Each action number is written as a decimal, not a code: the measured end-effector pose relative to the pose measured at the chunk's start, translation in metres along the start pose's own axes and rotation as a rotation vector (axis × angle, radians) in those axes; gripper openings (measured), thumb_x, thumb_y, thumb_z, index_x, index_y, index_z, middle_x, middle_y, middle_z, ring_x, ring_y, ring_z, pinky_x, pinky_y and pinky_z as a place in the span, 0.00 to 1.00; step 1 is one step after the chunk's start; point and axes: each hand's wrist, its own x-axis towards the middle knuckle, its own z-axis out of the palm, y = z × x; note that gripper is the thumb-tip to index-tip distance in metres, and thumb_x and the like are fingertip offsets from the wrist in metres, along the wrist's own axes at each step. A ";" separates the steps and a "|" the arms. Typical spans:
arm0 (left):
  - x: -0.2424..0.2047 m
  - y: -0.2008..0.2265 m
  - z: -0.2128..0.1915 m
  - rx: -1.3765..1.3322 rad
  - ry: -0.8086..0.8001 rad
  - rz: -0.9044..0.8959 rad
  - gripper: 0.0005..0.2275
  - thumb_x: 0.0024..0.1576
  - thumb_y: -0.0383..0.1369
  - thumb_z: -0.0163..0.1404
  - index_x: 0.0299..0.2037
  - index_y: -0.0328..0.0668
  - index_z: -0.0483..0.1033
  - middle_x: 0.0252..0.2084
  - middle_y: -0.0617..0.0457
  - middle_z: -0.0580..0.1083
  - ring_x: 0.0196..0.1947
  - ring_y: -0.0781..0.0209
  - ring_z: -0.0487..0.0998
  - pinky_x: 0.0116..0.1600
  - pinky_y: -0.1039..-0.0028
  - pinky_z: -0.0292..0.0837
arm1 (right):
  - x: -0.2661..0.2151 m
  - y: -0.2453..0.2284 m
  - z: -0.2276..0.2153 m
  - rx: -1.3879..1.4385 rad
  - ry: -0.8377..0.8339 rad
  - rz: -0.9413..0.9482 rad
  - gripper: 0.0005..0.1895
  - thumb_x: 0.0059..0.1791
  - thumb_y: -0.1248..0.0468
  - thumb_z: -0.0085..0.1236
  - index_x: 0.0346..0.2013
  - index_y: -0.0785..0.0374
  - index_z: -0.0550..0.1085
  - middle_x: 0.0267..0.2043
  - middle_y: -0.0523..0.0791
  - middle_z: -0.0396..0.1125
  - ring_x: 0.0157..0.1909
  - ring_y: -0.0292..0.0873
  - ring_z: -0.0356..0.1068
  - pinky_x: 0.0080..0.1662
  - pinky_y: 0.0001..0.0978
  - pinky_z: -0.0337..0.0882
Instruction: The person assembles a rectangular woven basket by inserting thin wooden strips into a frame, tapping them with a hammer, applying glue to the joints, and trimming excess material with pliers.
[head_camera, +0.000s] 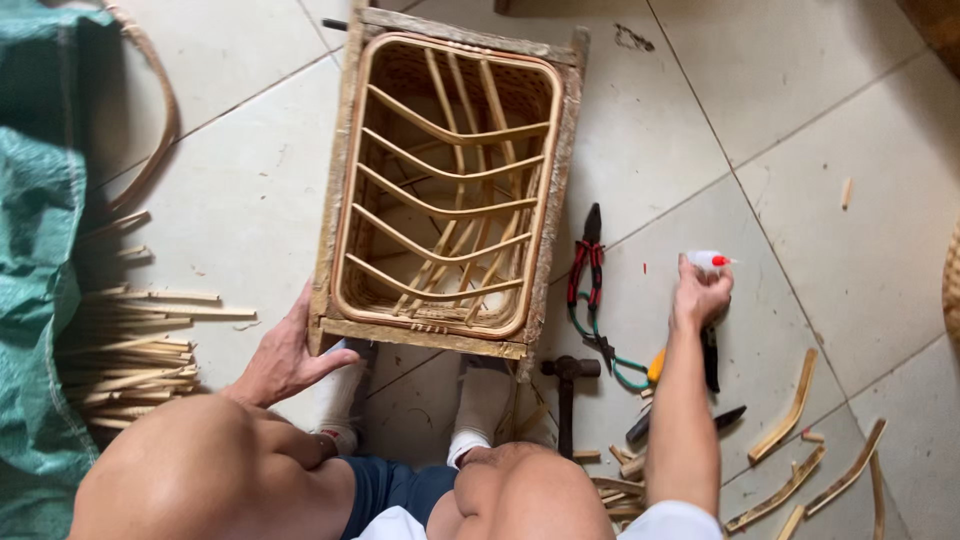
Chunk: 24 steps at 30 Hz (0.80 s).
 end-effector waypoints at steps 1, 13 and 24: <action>-0.001 -0.001 0.003 0.018 0.010 -0.001 0.39 0.58 0.50 0.49 0.75 0.35 0.49 0.56 0.26 0.70 0.55 0.34 0.72 0.56 0.55 0.69 | -0.012 -0.009 -0.002 0.213 -0.042 -0.056 0.30 0.47 0.66 0.70 0.57 0.68 0.62 0.53 0.48 0.69 0.53 0.39 0.72 0.54 0.28 0.74; -0.008 -0.034 0.038 -0.029 0.035 -0.097 0.37 0.56 0.41 0.50 0.75 0.40 0.47 0.43 0.28 0.72 0.44 0.33 0.75 0.49 0.52 0.71 | -0.267 -0.195 0.017 -0.170 -0.721 0.032 0.37 0.50 0.49 0.58 0.68 0.64 0.65 0.59 0.51 0.71 0.58 0.45 0.68 0.59 0.35 0.64; -0.038 -0.093 -0.004 -0.108 0.090 -0.301 0.38 0.54 0.33 0.50 0.76 0.45 0.45 0.31 0.30 0.74 0.34 0.31 0.78 0.43 0.49 0.74 | -0.274 -0.221 0.077 -0.163 -0.982 -0.088 0.32 0.48 0.58 0.62 0.65 0.64 0.68 0.53 0.49 0.74 0.51 0.40 0.72 0.52 0.31 0.70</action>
